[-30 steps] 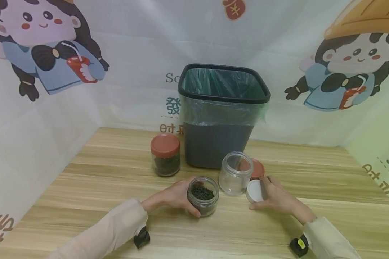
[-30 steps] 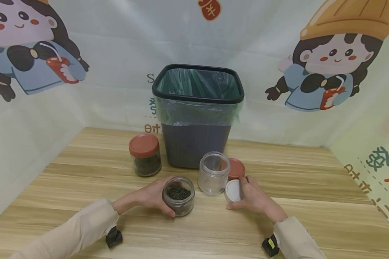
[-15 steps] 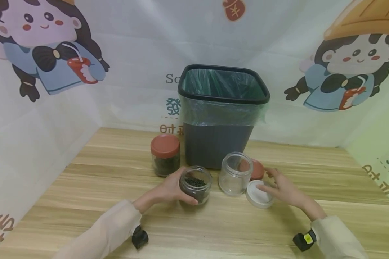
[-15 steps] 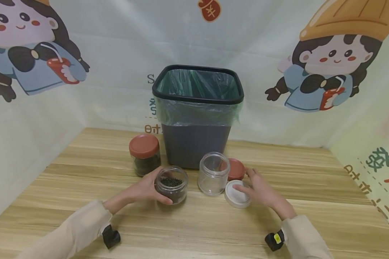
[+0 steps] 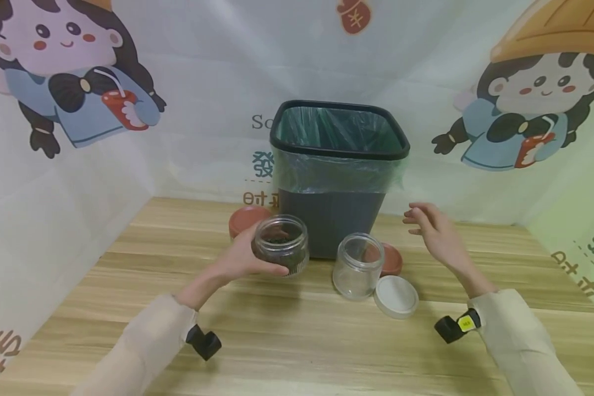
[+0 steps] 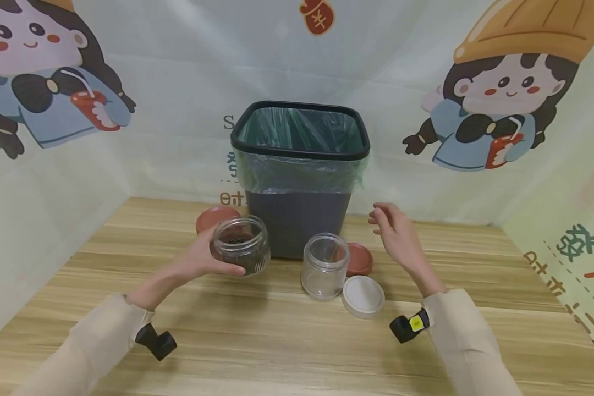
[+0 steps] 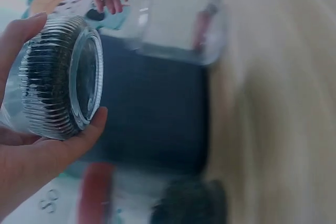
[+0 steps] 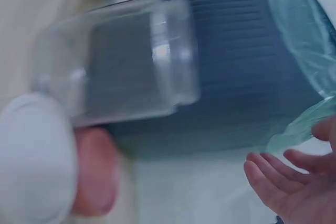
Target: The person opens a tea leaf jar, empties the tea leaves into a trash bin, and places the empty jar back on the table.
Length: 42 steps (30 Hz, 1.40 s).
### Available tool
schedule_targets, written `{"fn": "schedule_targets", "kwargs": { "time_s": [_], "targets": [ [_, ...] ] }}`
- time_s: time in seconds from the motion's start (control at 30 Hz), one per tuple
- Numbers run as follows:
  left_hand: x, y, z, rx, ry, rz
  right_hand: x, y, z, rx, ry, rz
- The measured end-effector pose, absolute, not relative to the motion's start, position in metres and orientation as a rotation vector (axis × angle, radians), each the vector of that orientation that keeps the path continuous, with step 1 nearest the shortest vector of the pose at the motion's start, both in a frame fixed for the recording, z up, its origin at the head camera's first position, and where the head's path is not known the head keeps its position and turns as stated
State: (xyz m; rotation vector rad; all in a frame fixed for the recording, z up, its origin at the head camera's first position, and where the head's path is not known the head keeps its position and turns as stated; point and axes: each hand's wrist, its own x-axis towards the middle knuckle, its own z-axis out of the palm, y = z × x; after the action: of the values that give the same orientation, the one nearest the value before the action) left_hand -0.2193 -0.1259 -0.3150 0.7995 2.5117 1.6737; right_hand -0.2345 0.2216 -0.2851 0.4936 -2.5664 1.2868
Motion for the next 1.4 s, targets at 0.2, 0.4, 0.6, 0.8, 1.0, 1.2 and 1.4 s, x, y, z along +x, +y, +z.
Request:
{"fn": "schedule_targets", "kwargs": {
  "time_s": [0.2, 0.4, 0.6, 0.8, 1.0, 1.2, 1.4],
  "targets": [
    [-0.224, -0.146, -0.283, 0.652, 2.594, 1.664, -0.292, 0.247, -0.282, 0.421, -2.407, 1.595],
    [-0.229, -0.164, -0.247, 0.496, 2.603, 1.718, -0.278, 0.218, -0.227, 0.258, -2.571, 1.492],
    [-0.235, -0.168, -0.211, 0.398, 2.739, 1.702, -0.267, 0.191, -0.19, 0.217, -2.665, 1.417],
    [-0.247, -0.164, -0.183, 0.444, 2.844, 1.679, -0.271, 0.181, -0.174, 0.179, -2.747, 1.342],
    [-0.258, -0.157, -0.162, 0.337, 2.911, 1.616, -0.275, 0.175, -0.165, 0.123, -2.86, 1.26],
    [-0.267, -0.147, -0.144, 0.277, 3.073, 1.45, -0.28, 0.173, -0.162, 0.08, -2.936, 1.101],
    [-0.278, -0.135, -0.13, 0.276, 3.234, 1.262, -0.286, 0.17, -0.159, 0.097, -2.95, 0.998]
  ]
}}
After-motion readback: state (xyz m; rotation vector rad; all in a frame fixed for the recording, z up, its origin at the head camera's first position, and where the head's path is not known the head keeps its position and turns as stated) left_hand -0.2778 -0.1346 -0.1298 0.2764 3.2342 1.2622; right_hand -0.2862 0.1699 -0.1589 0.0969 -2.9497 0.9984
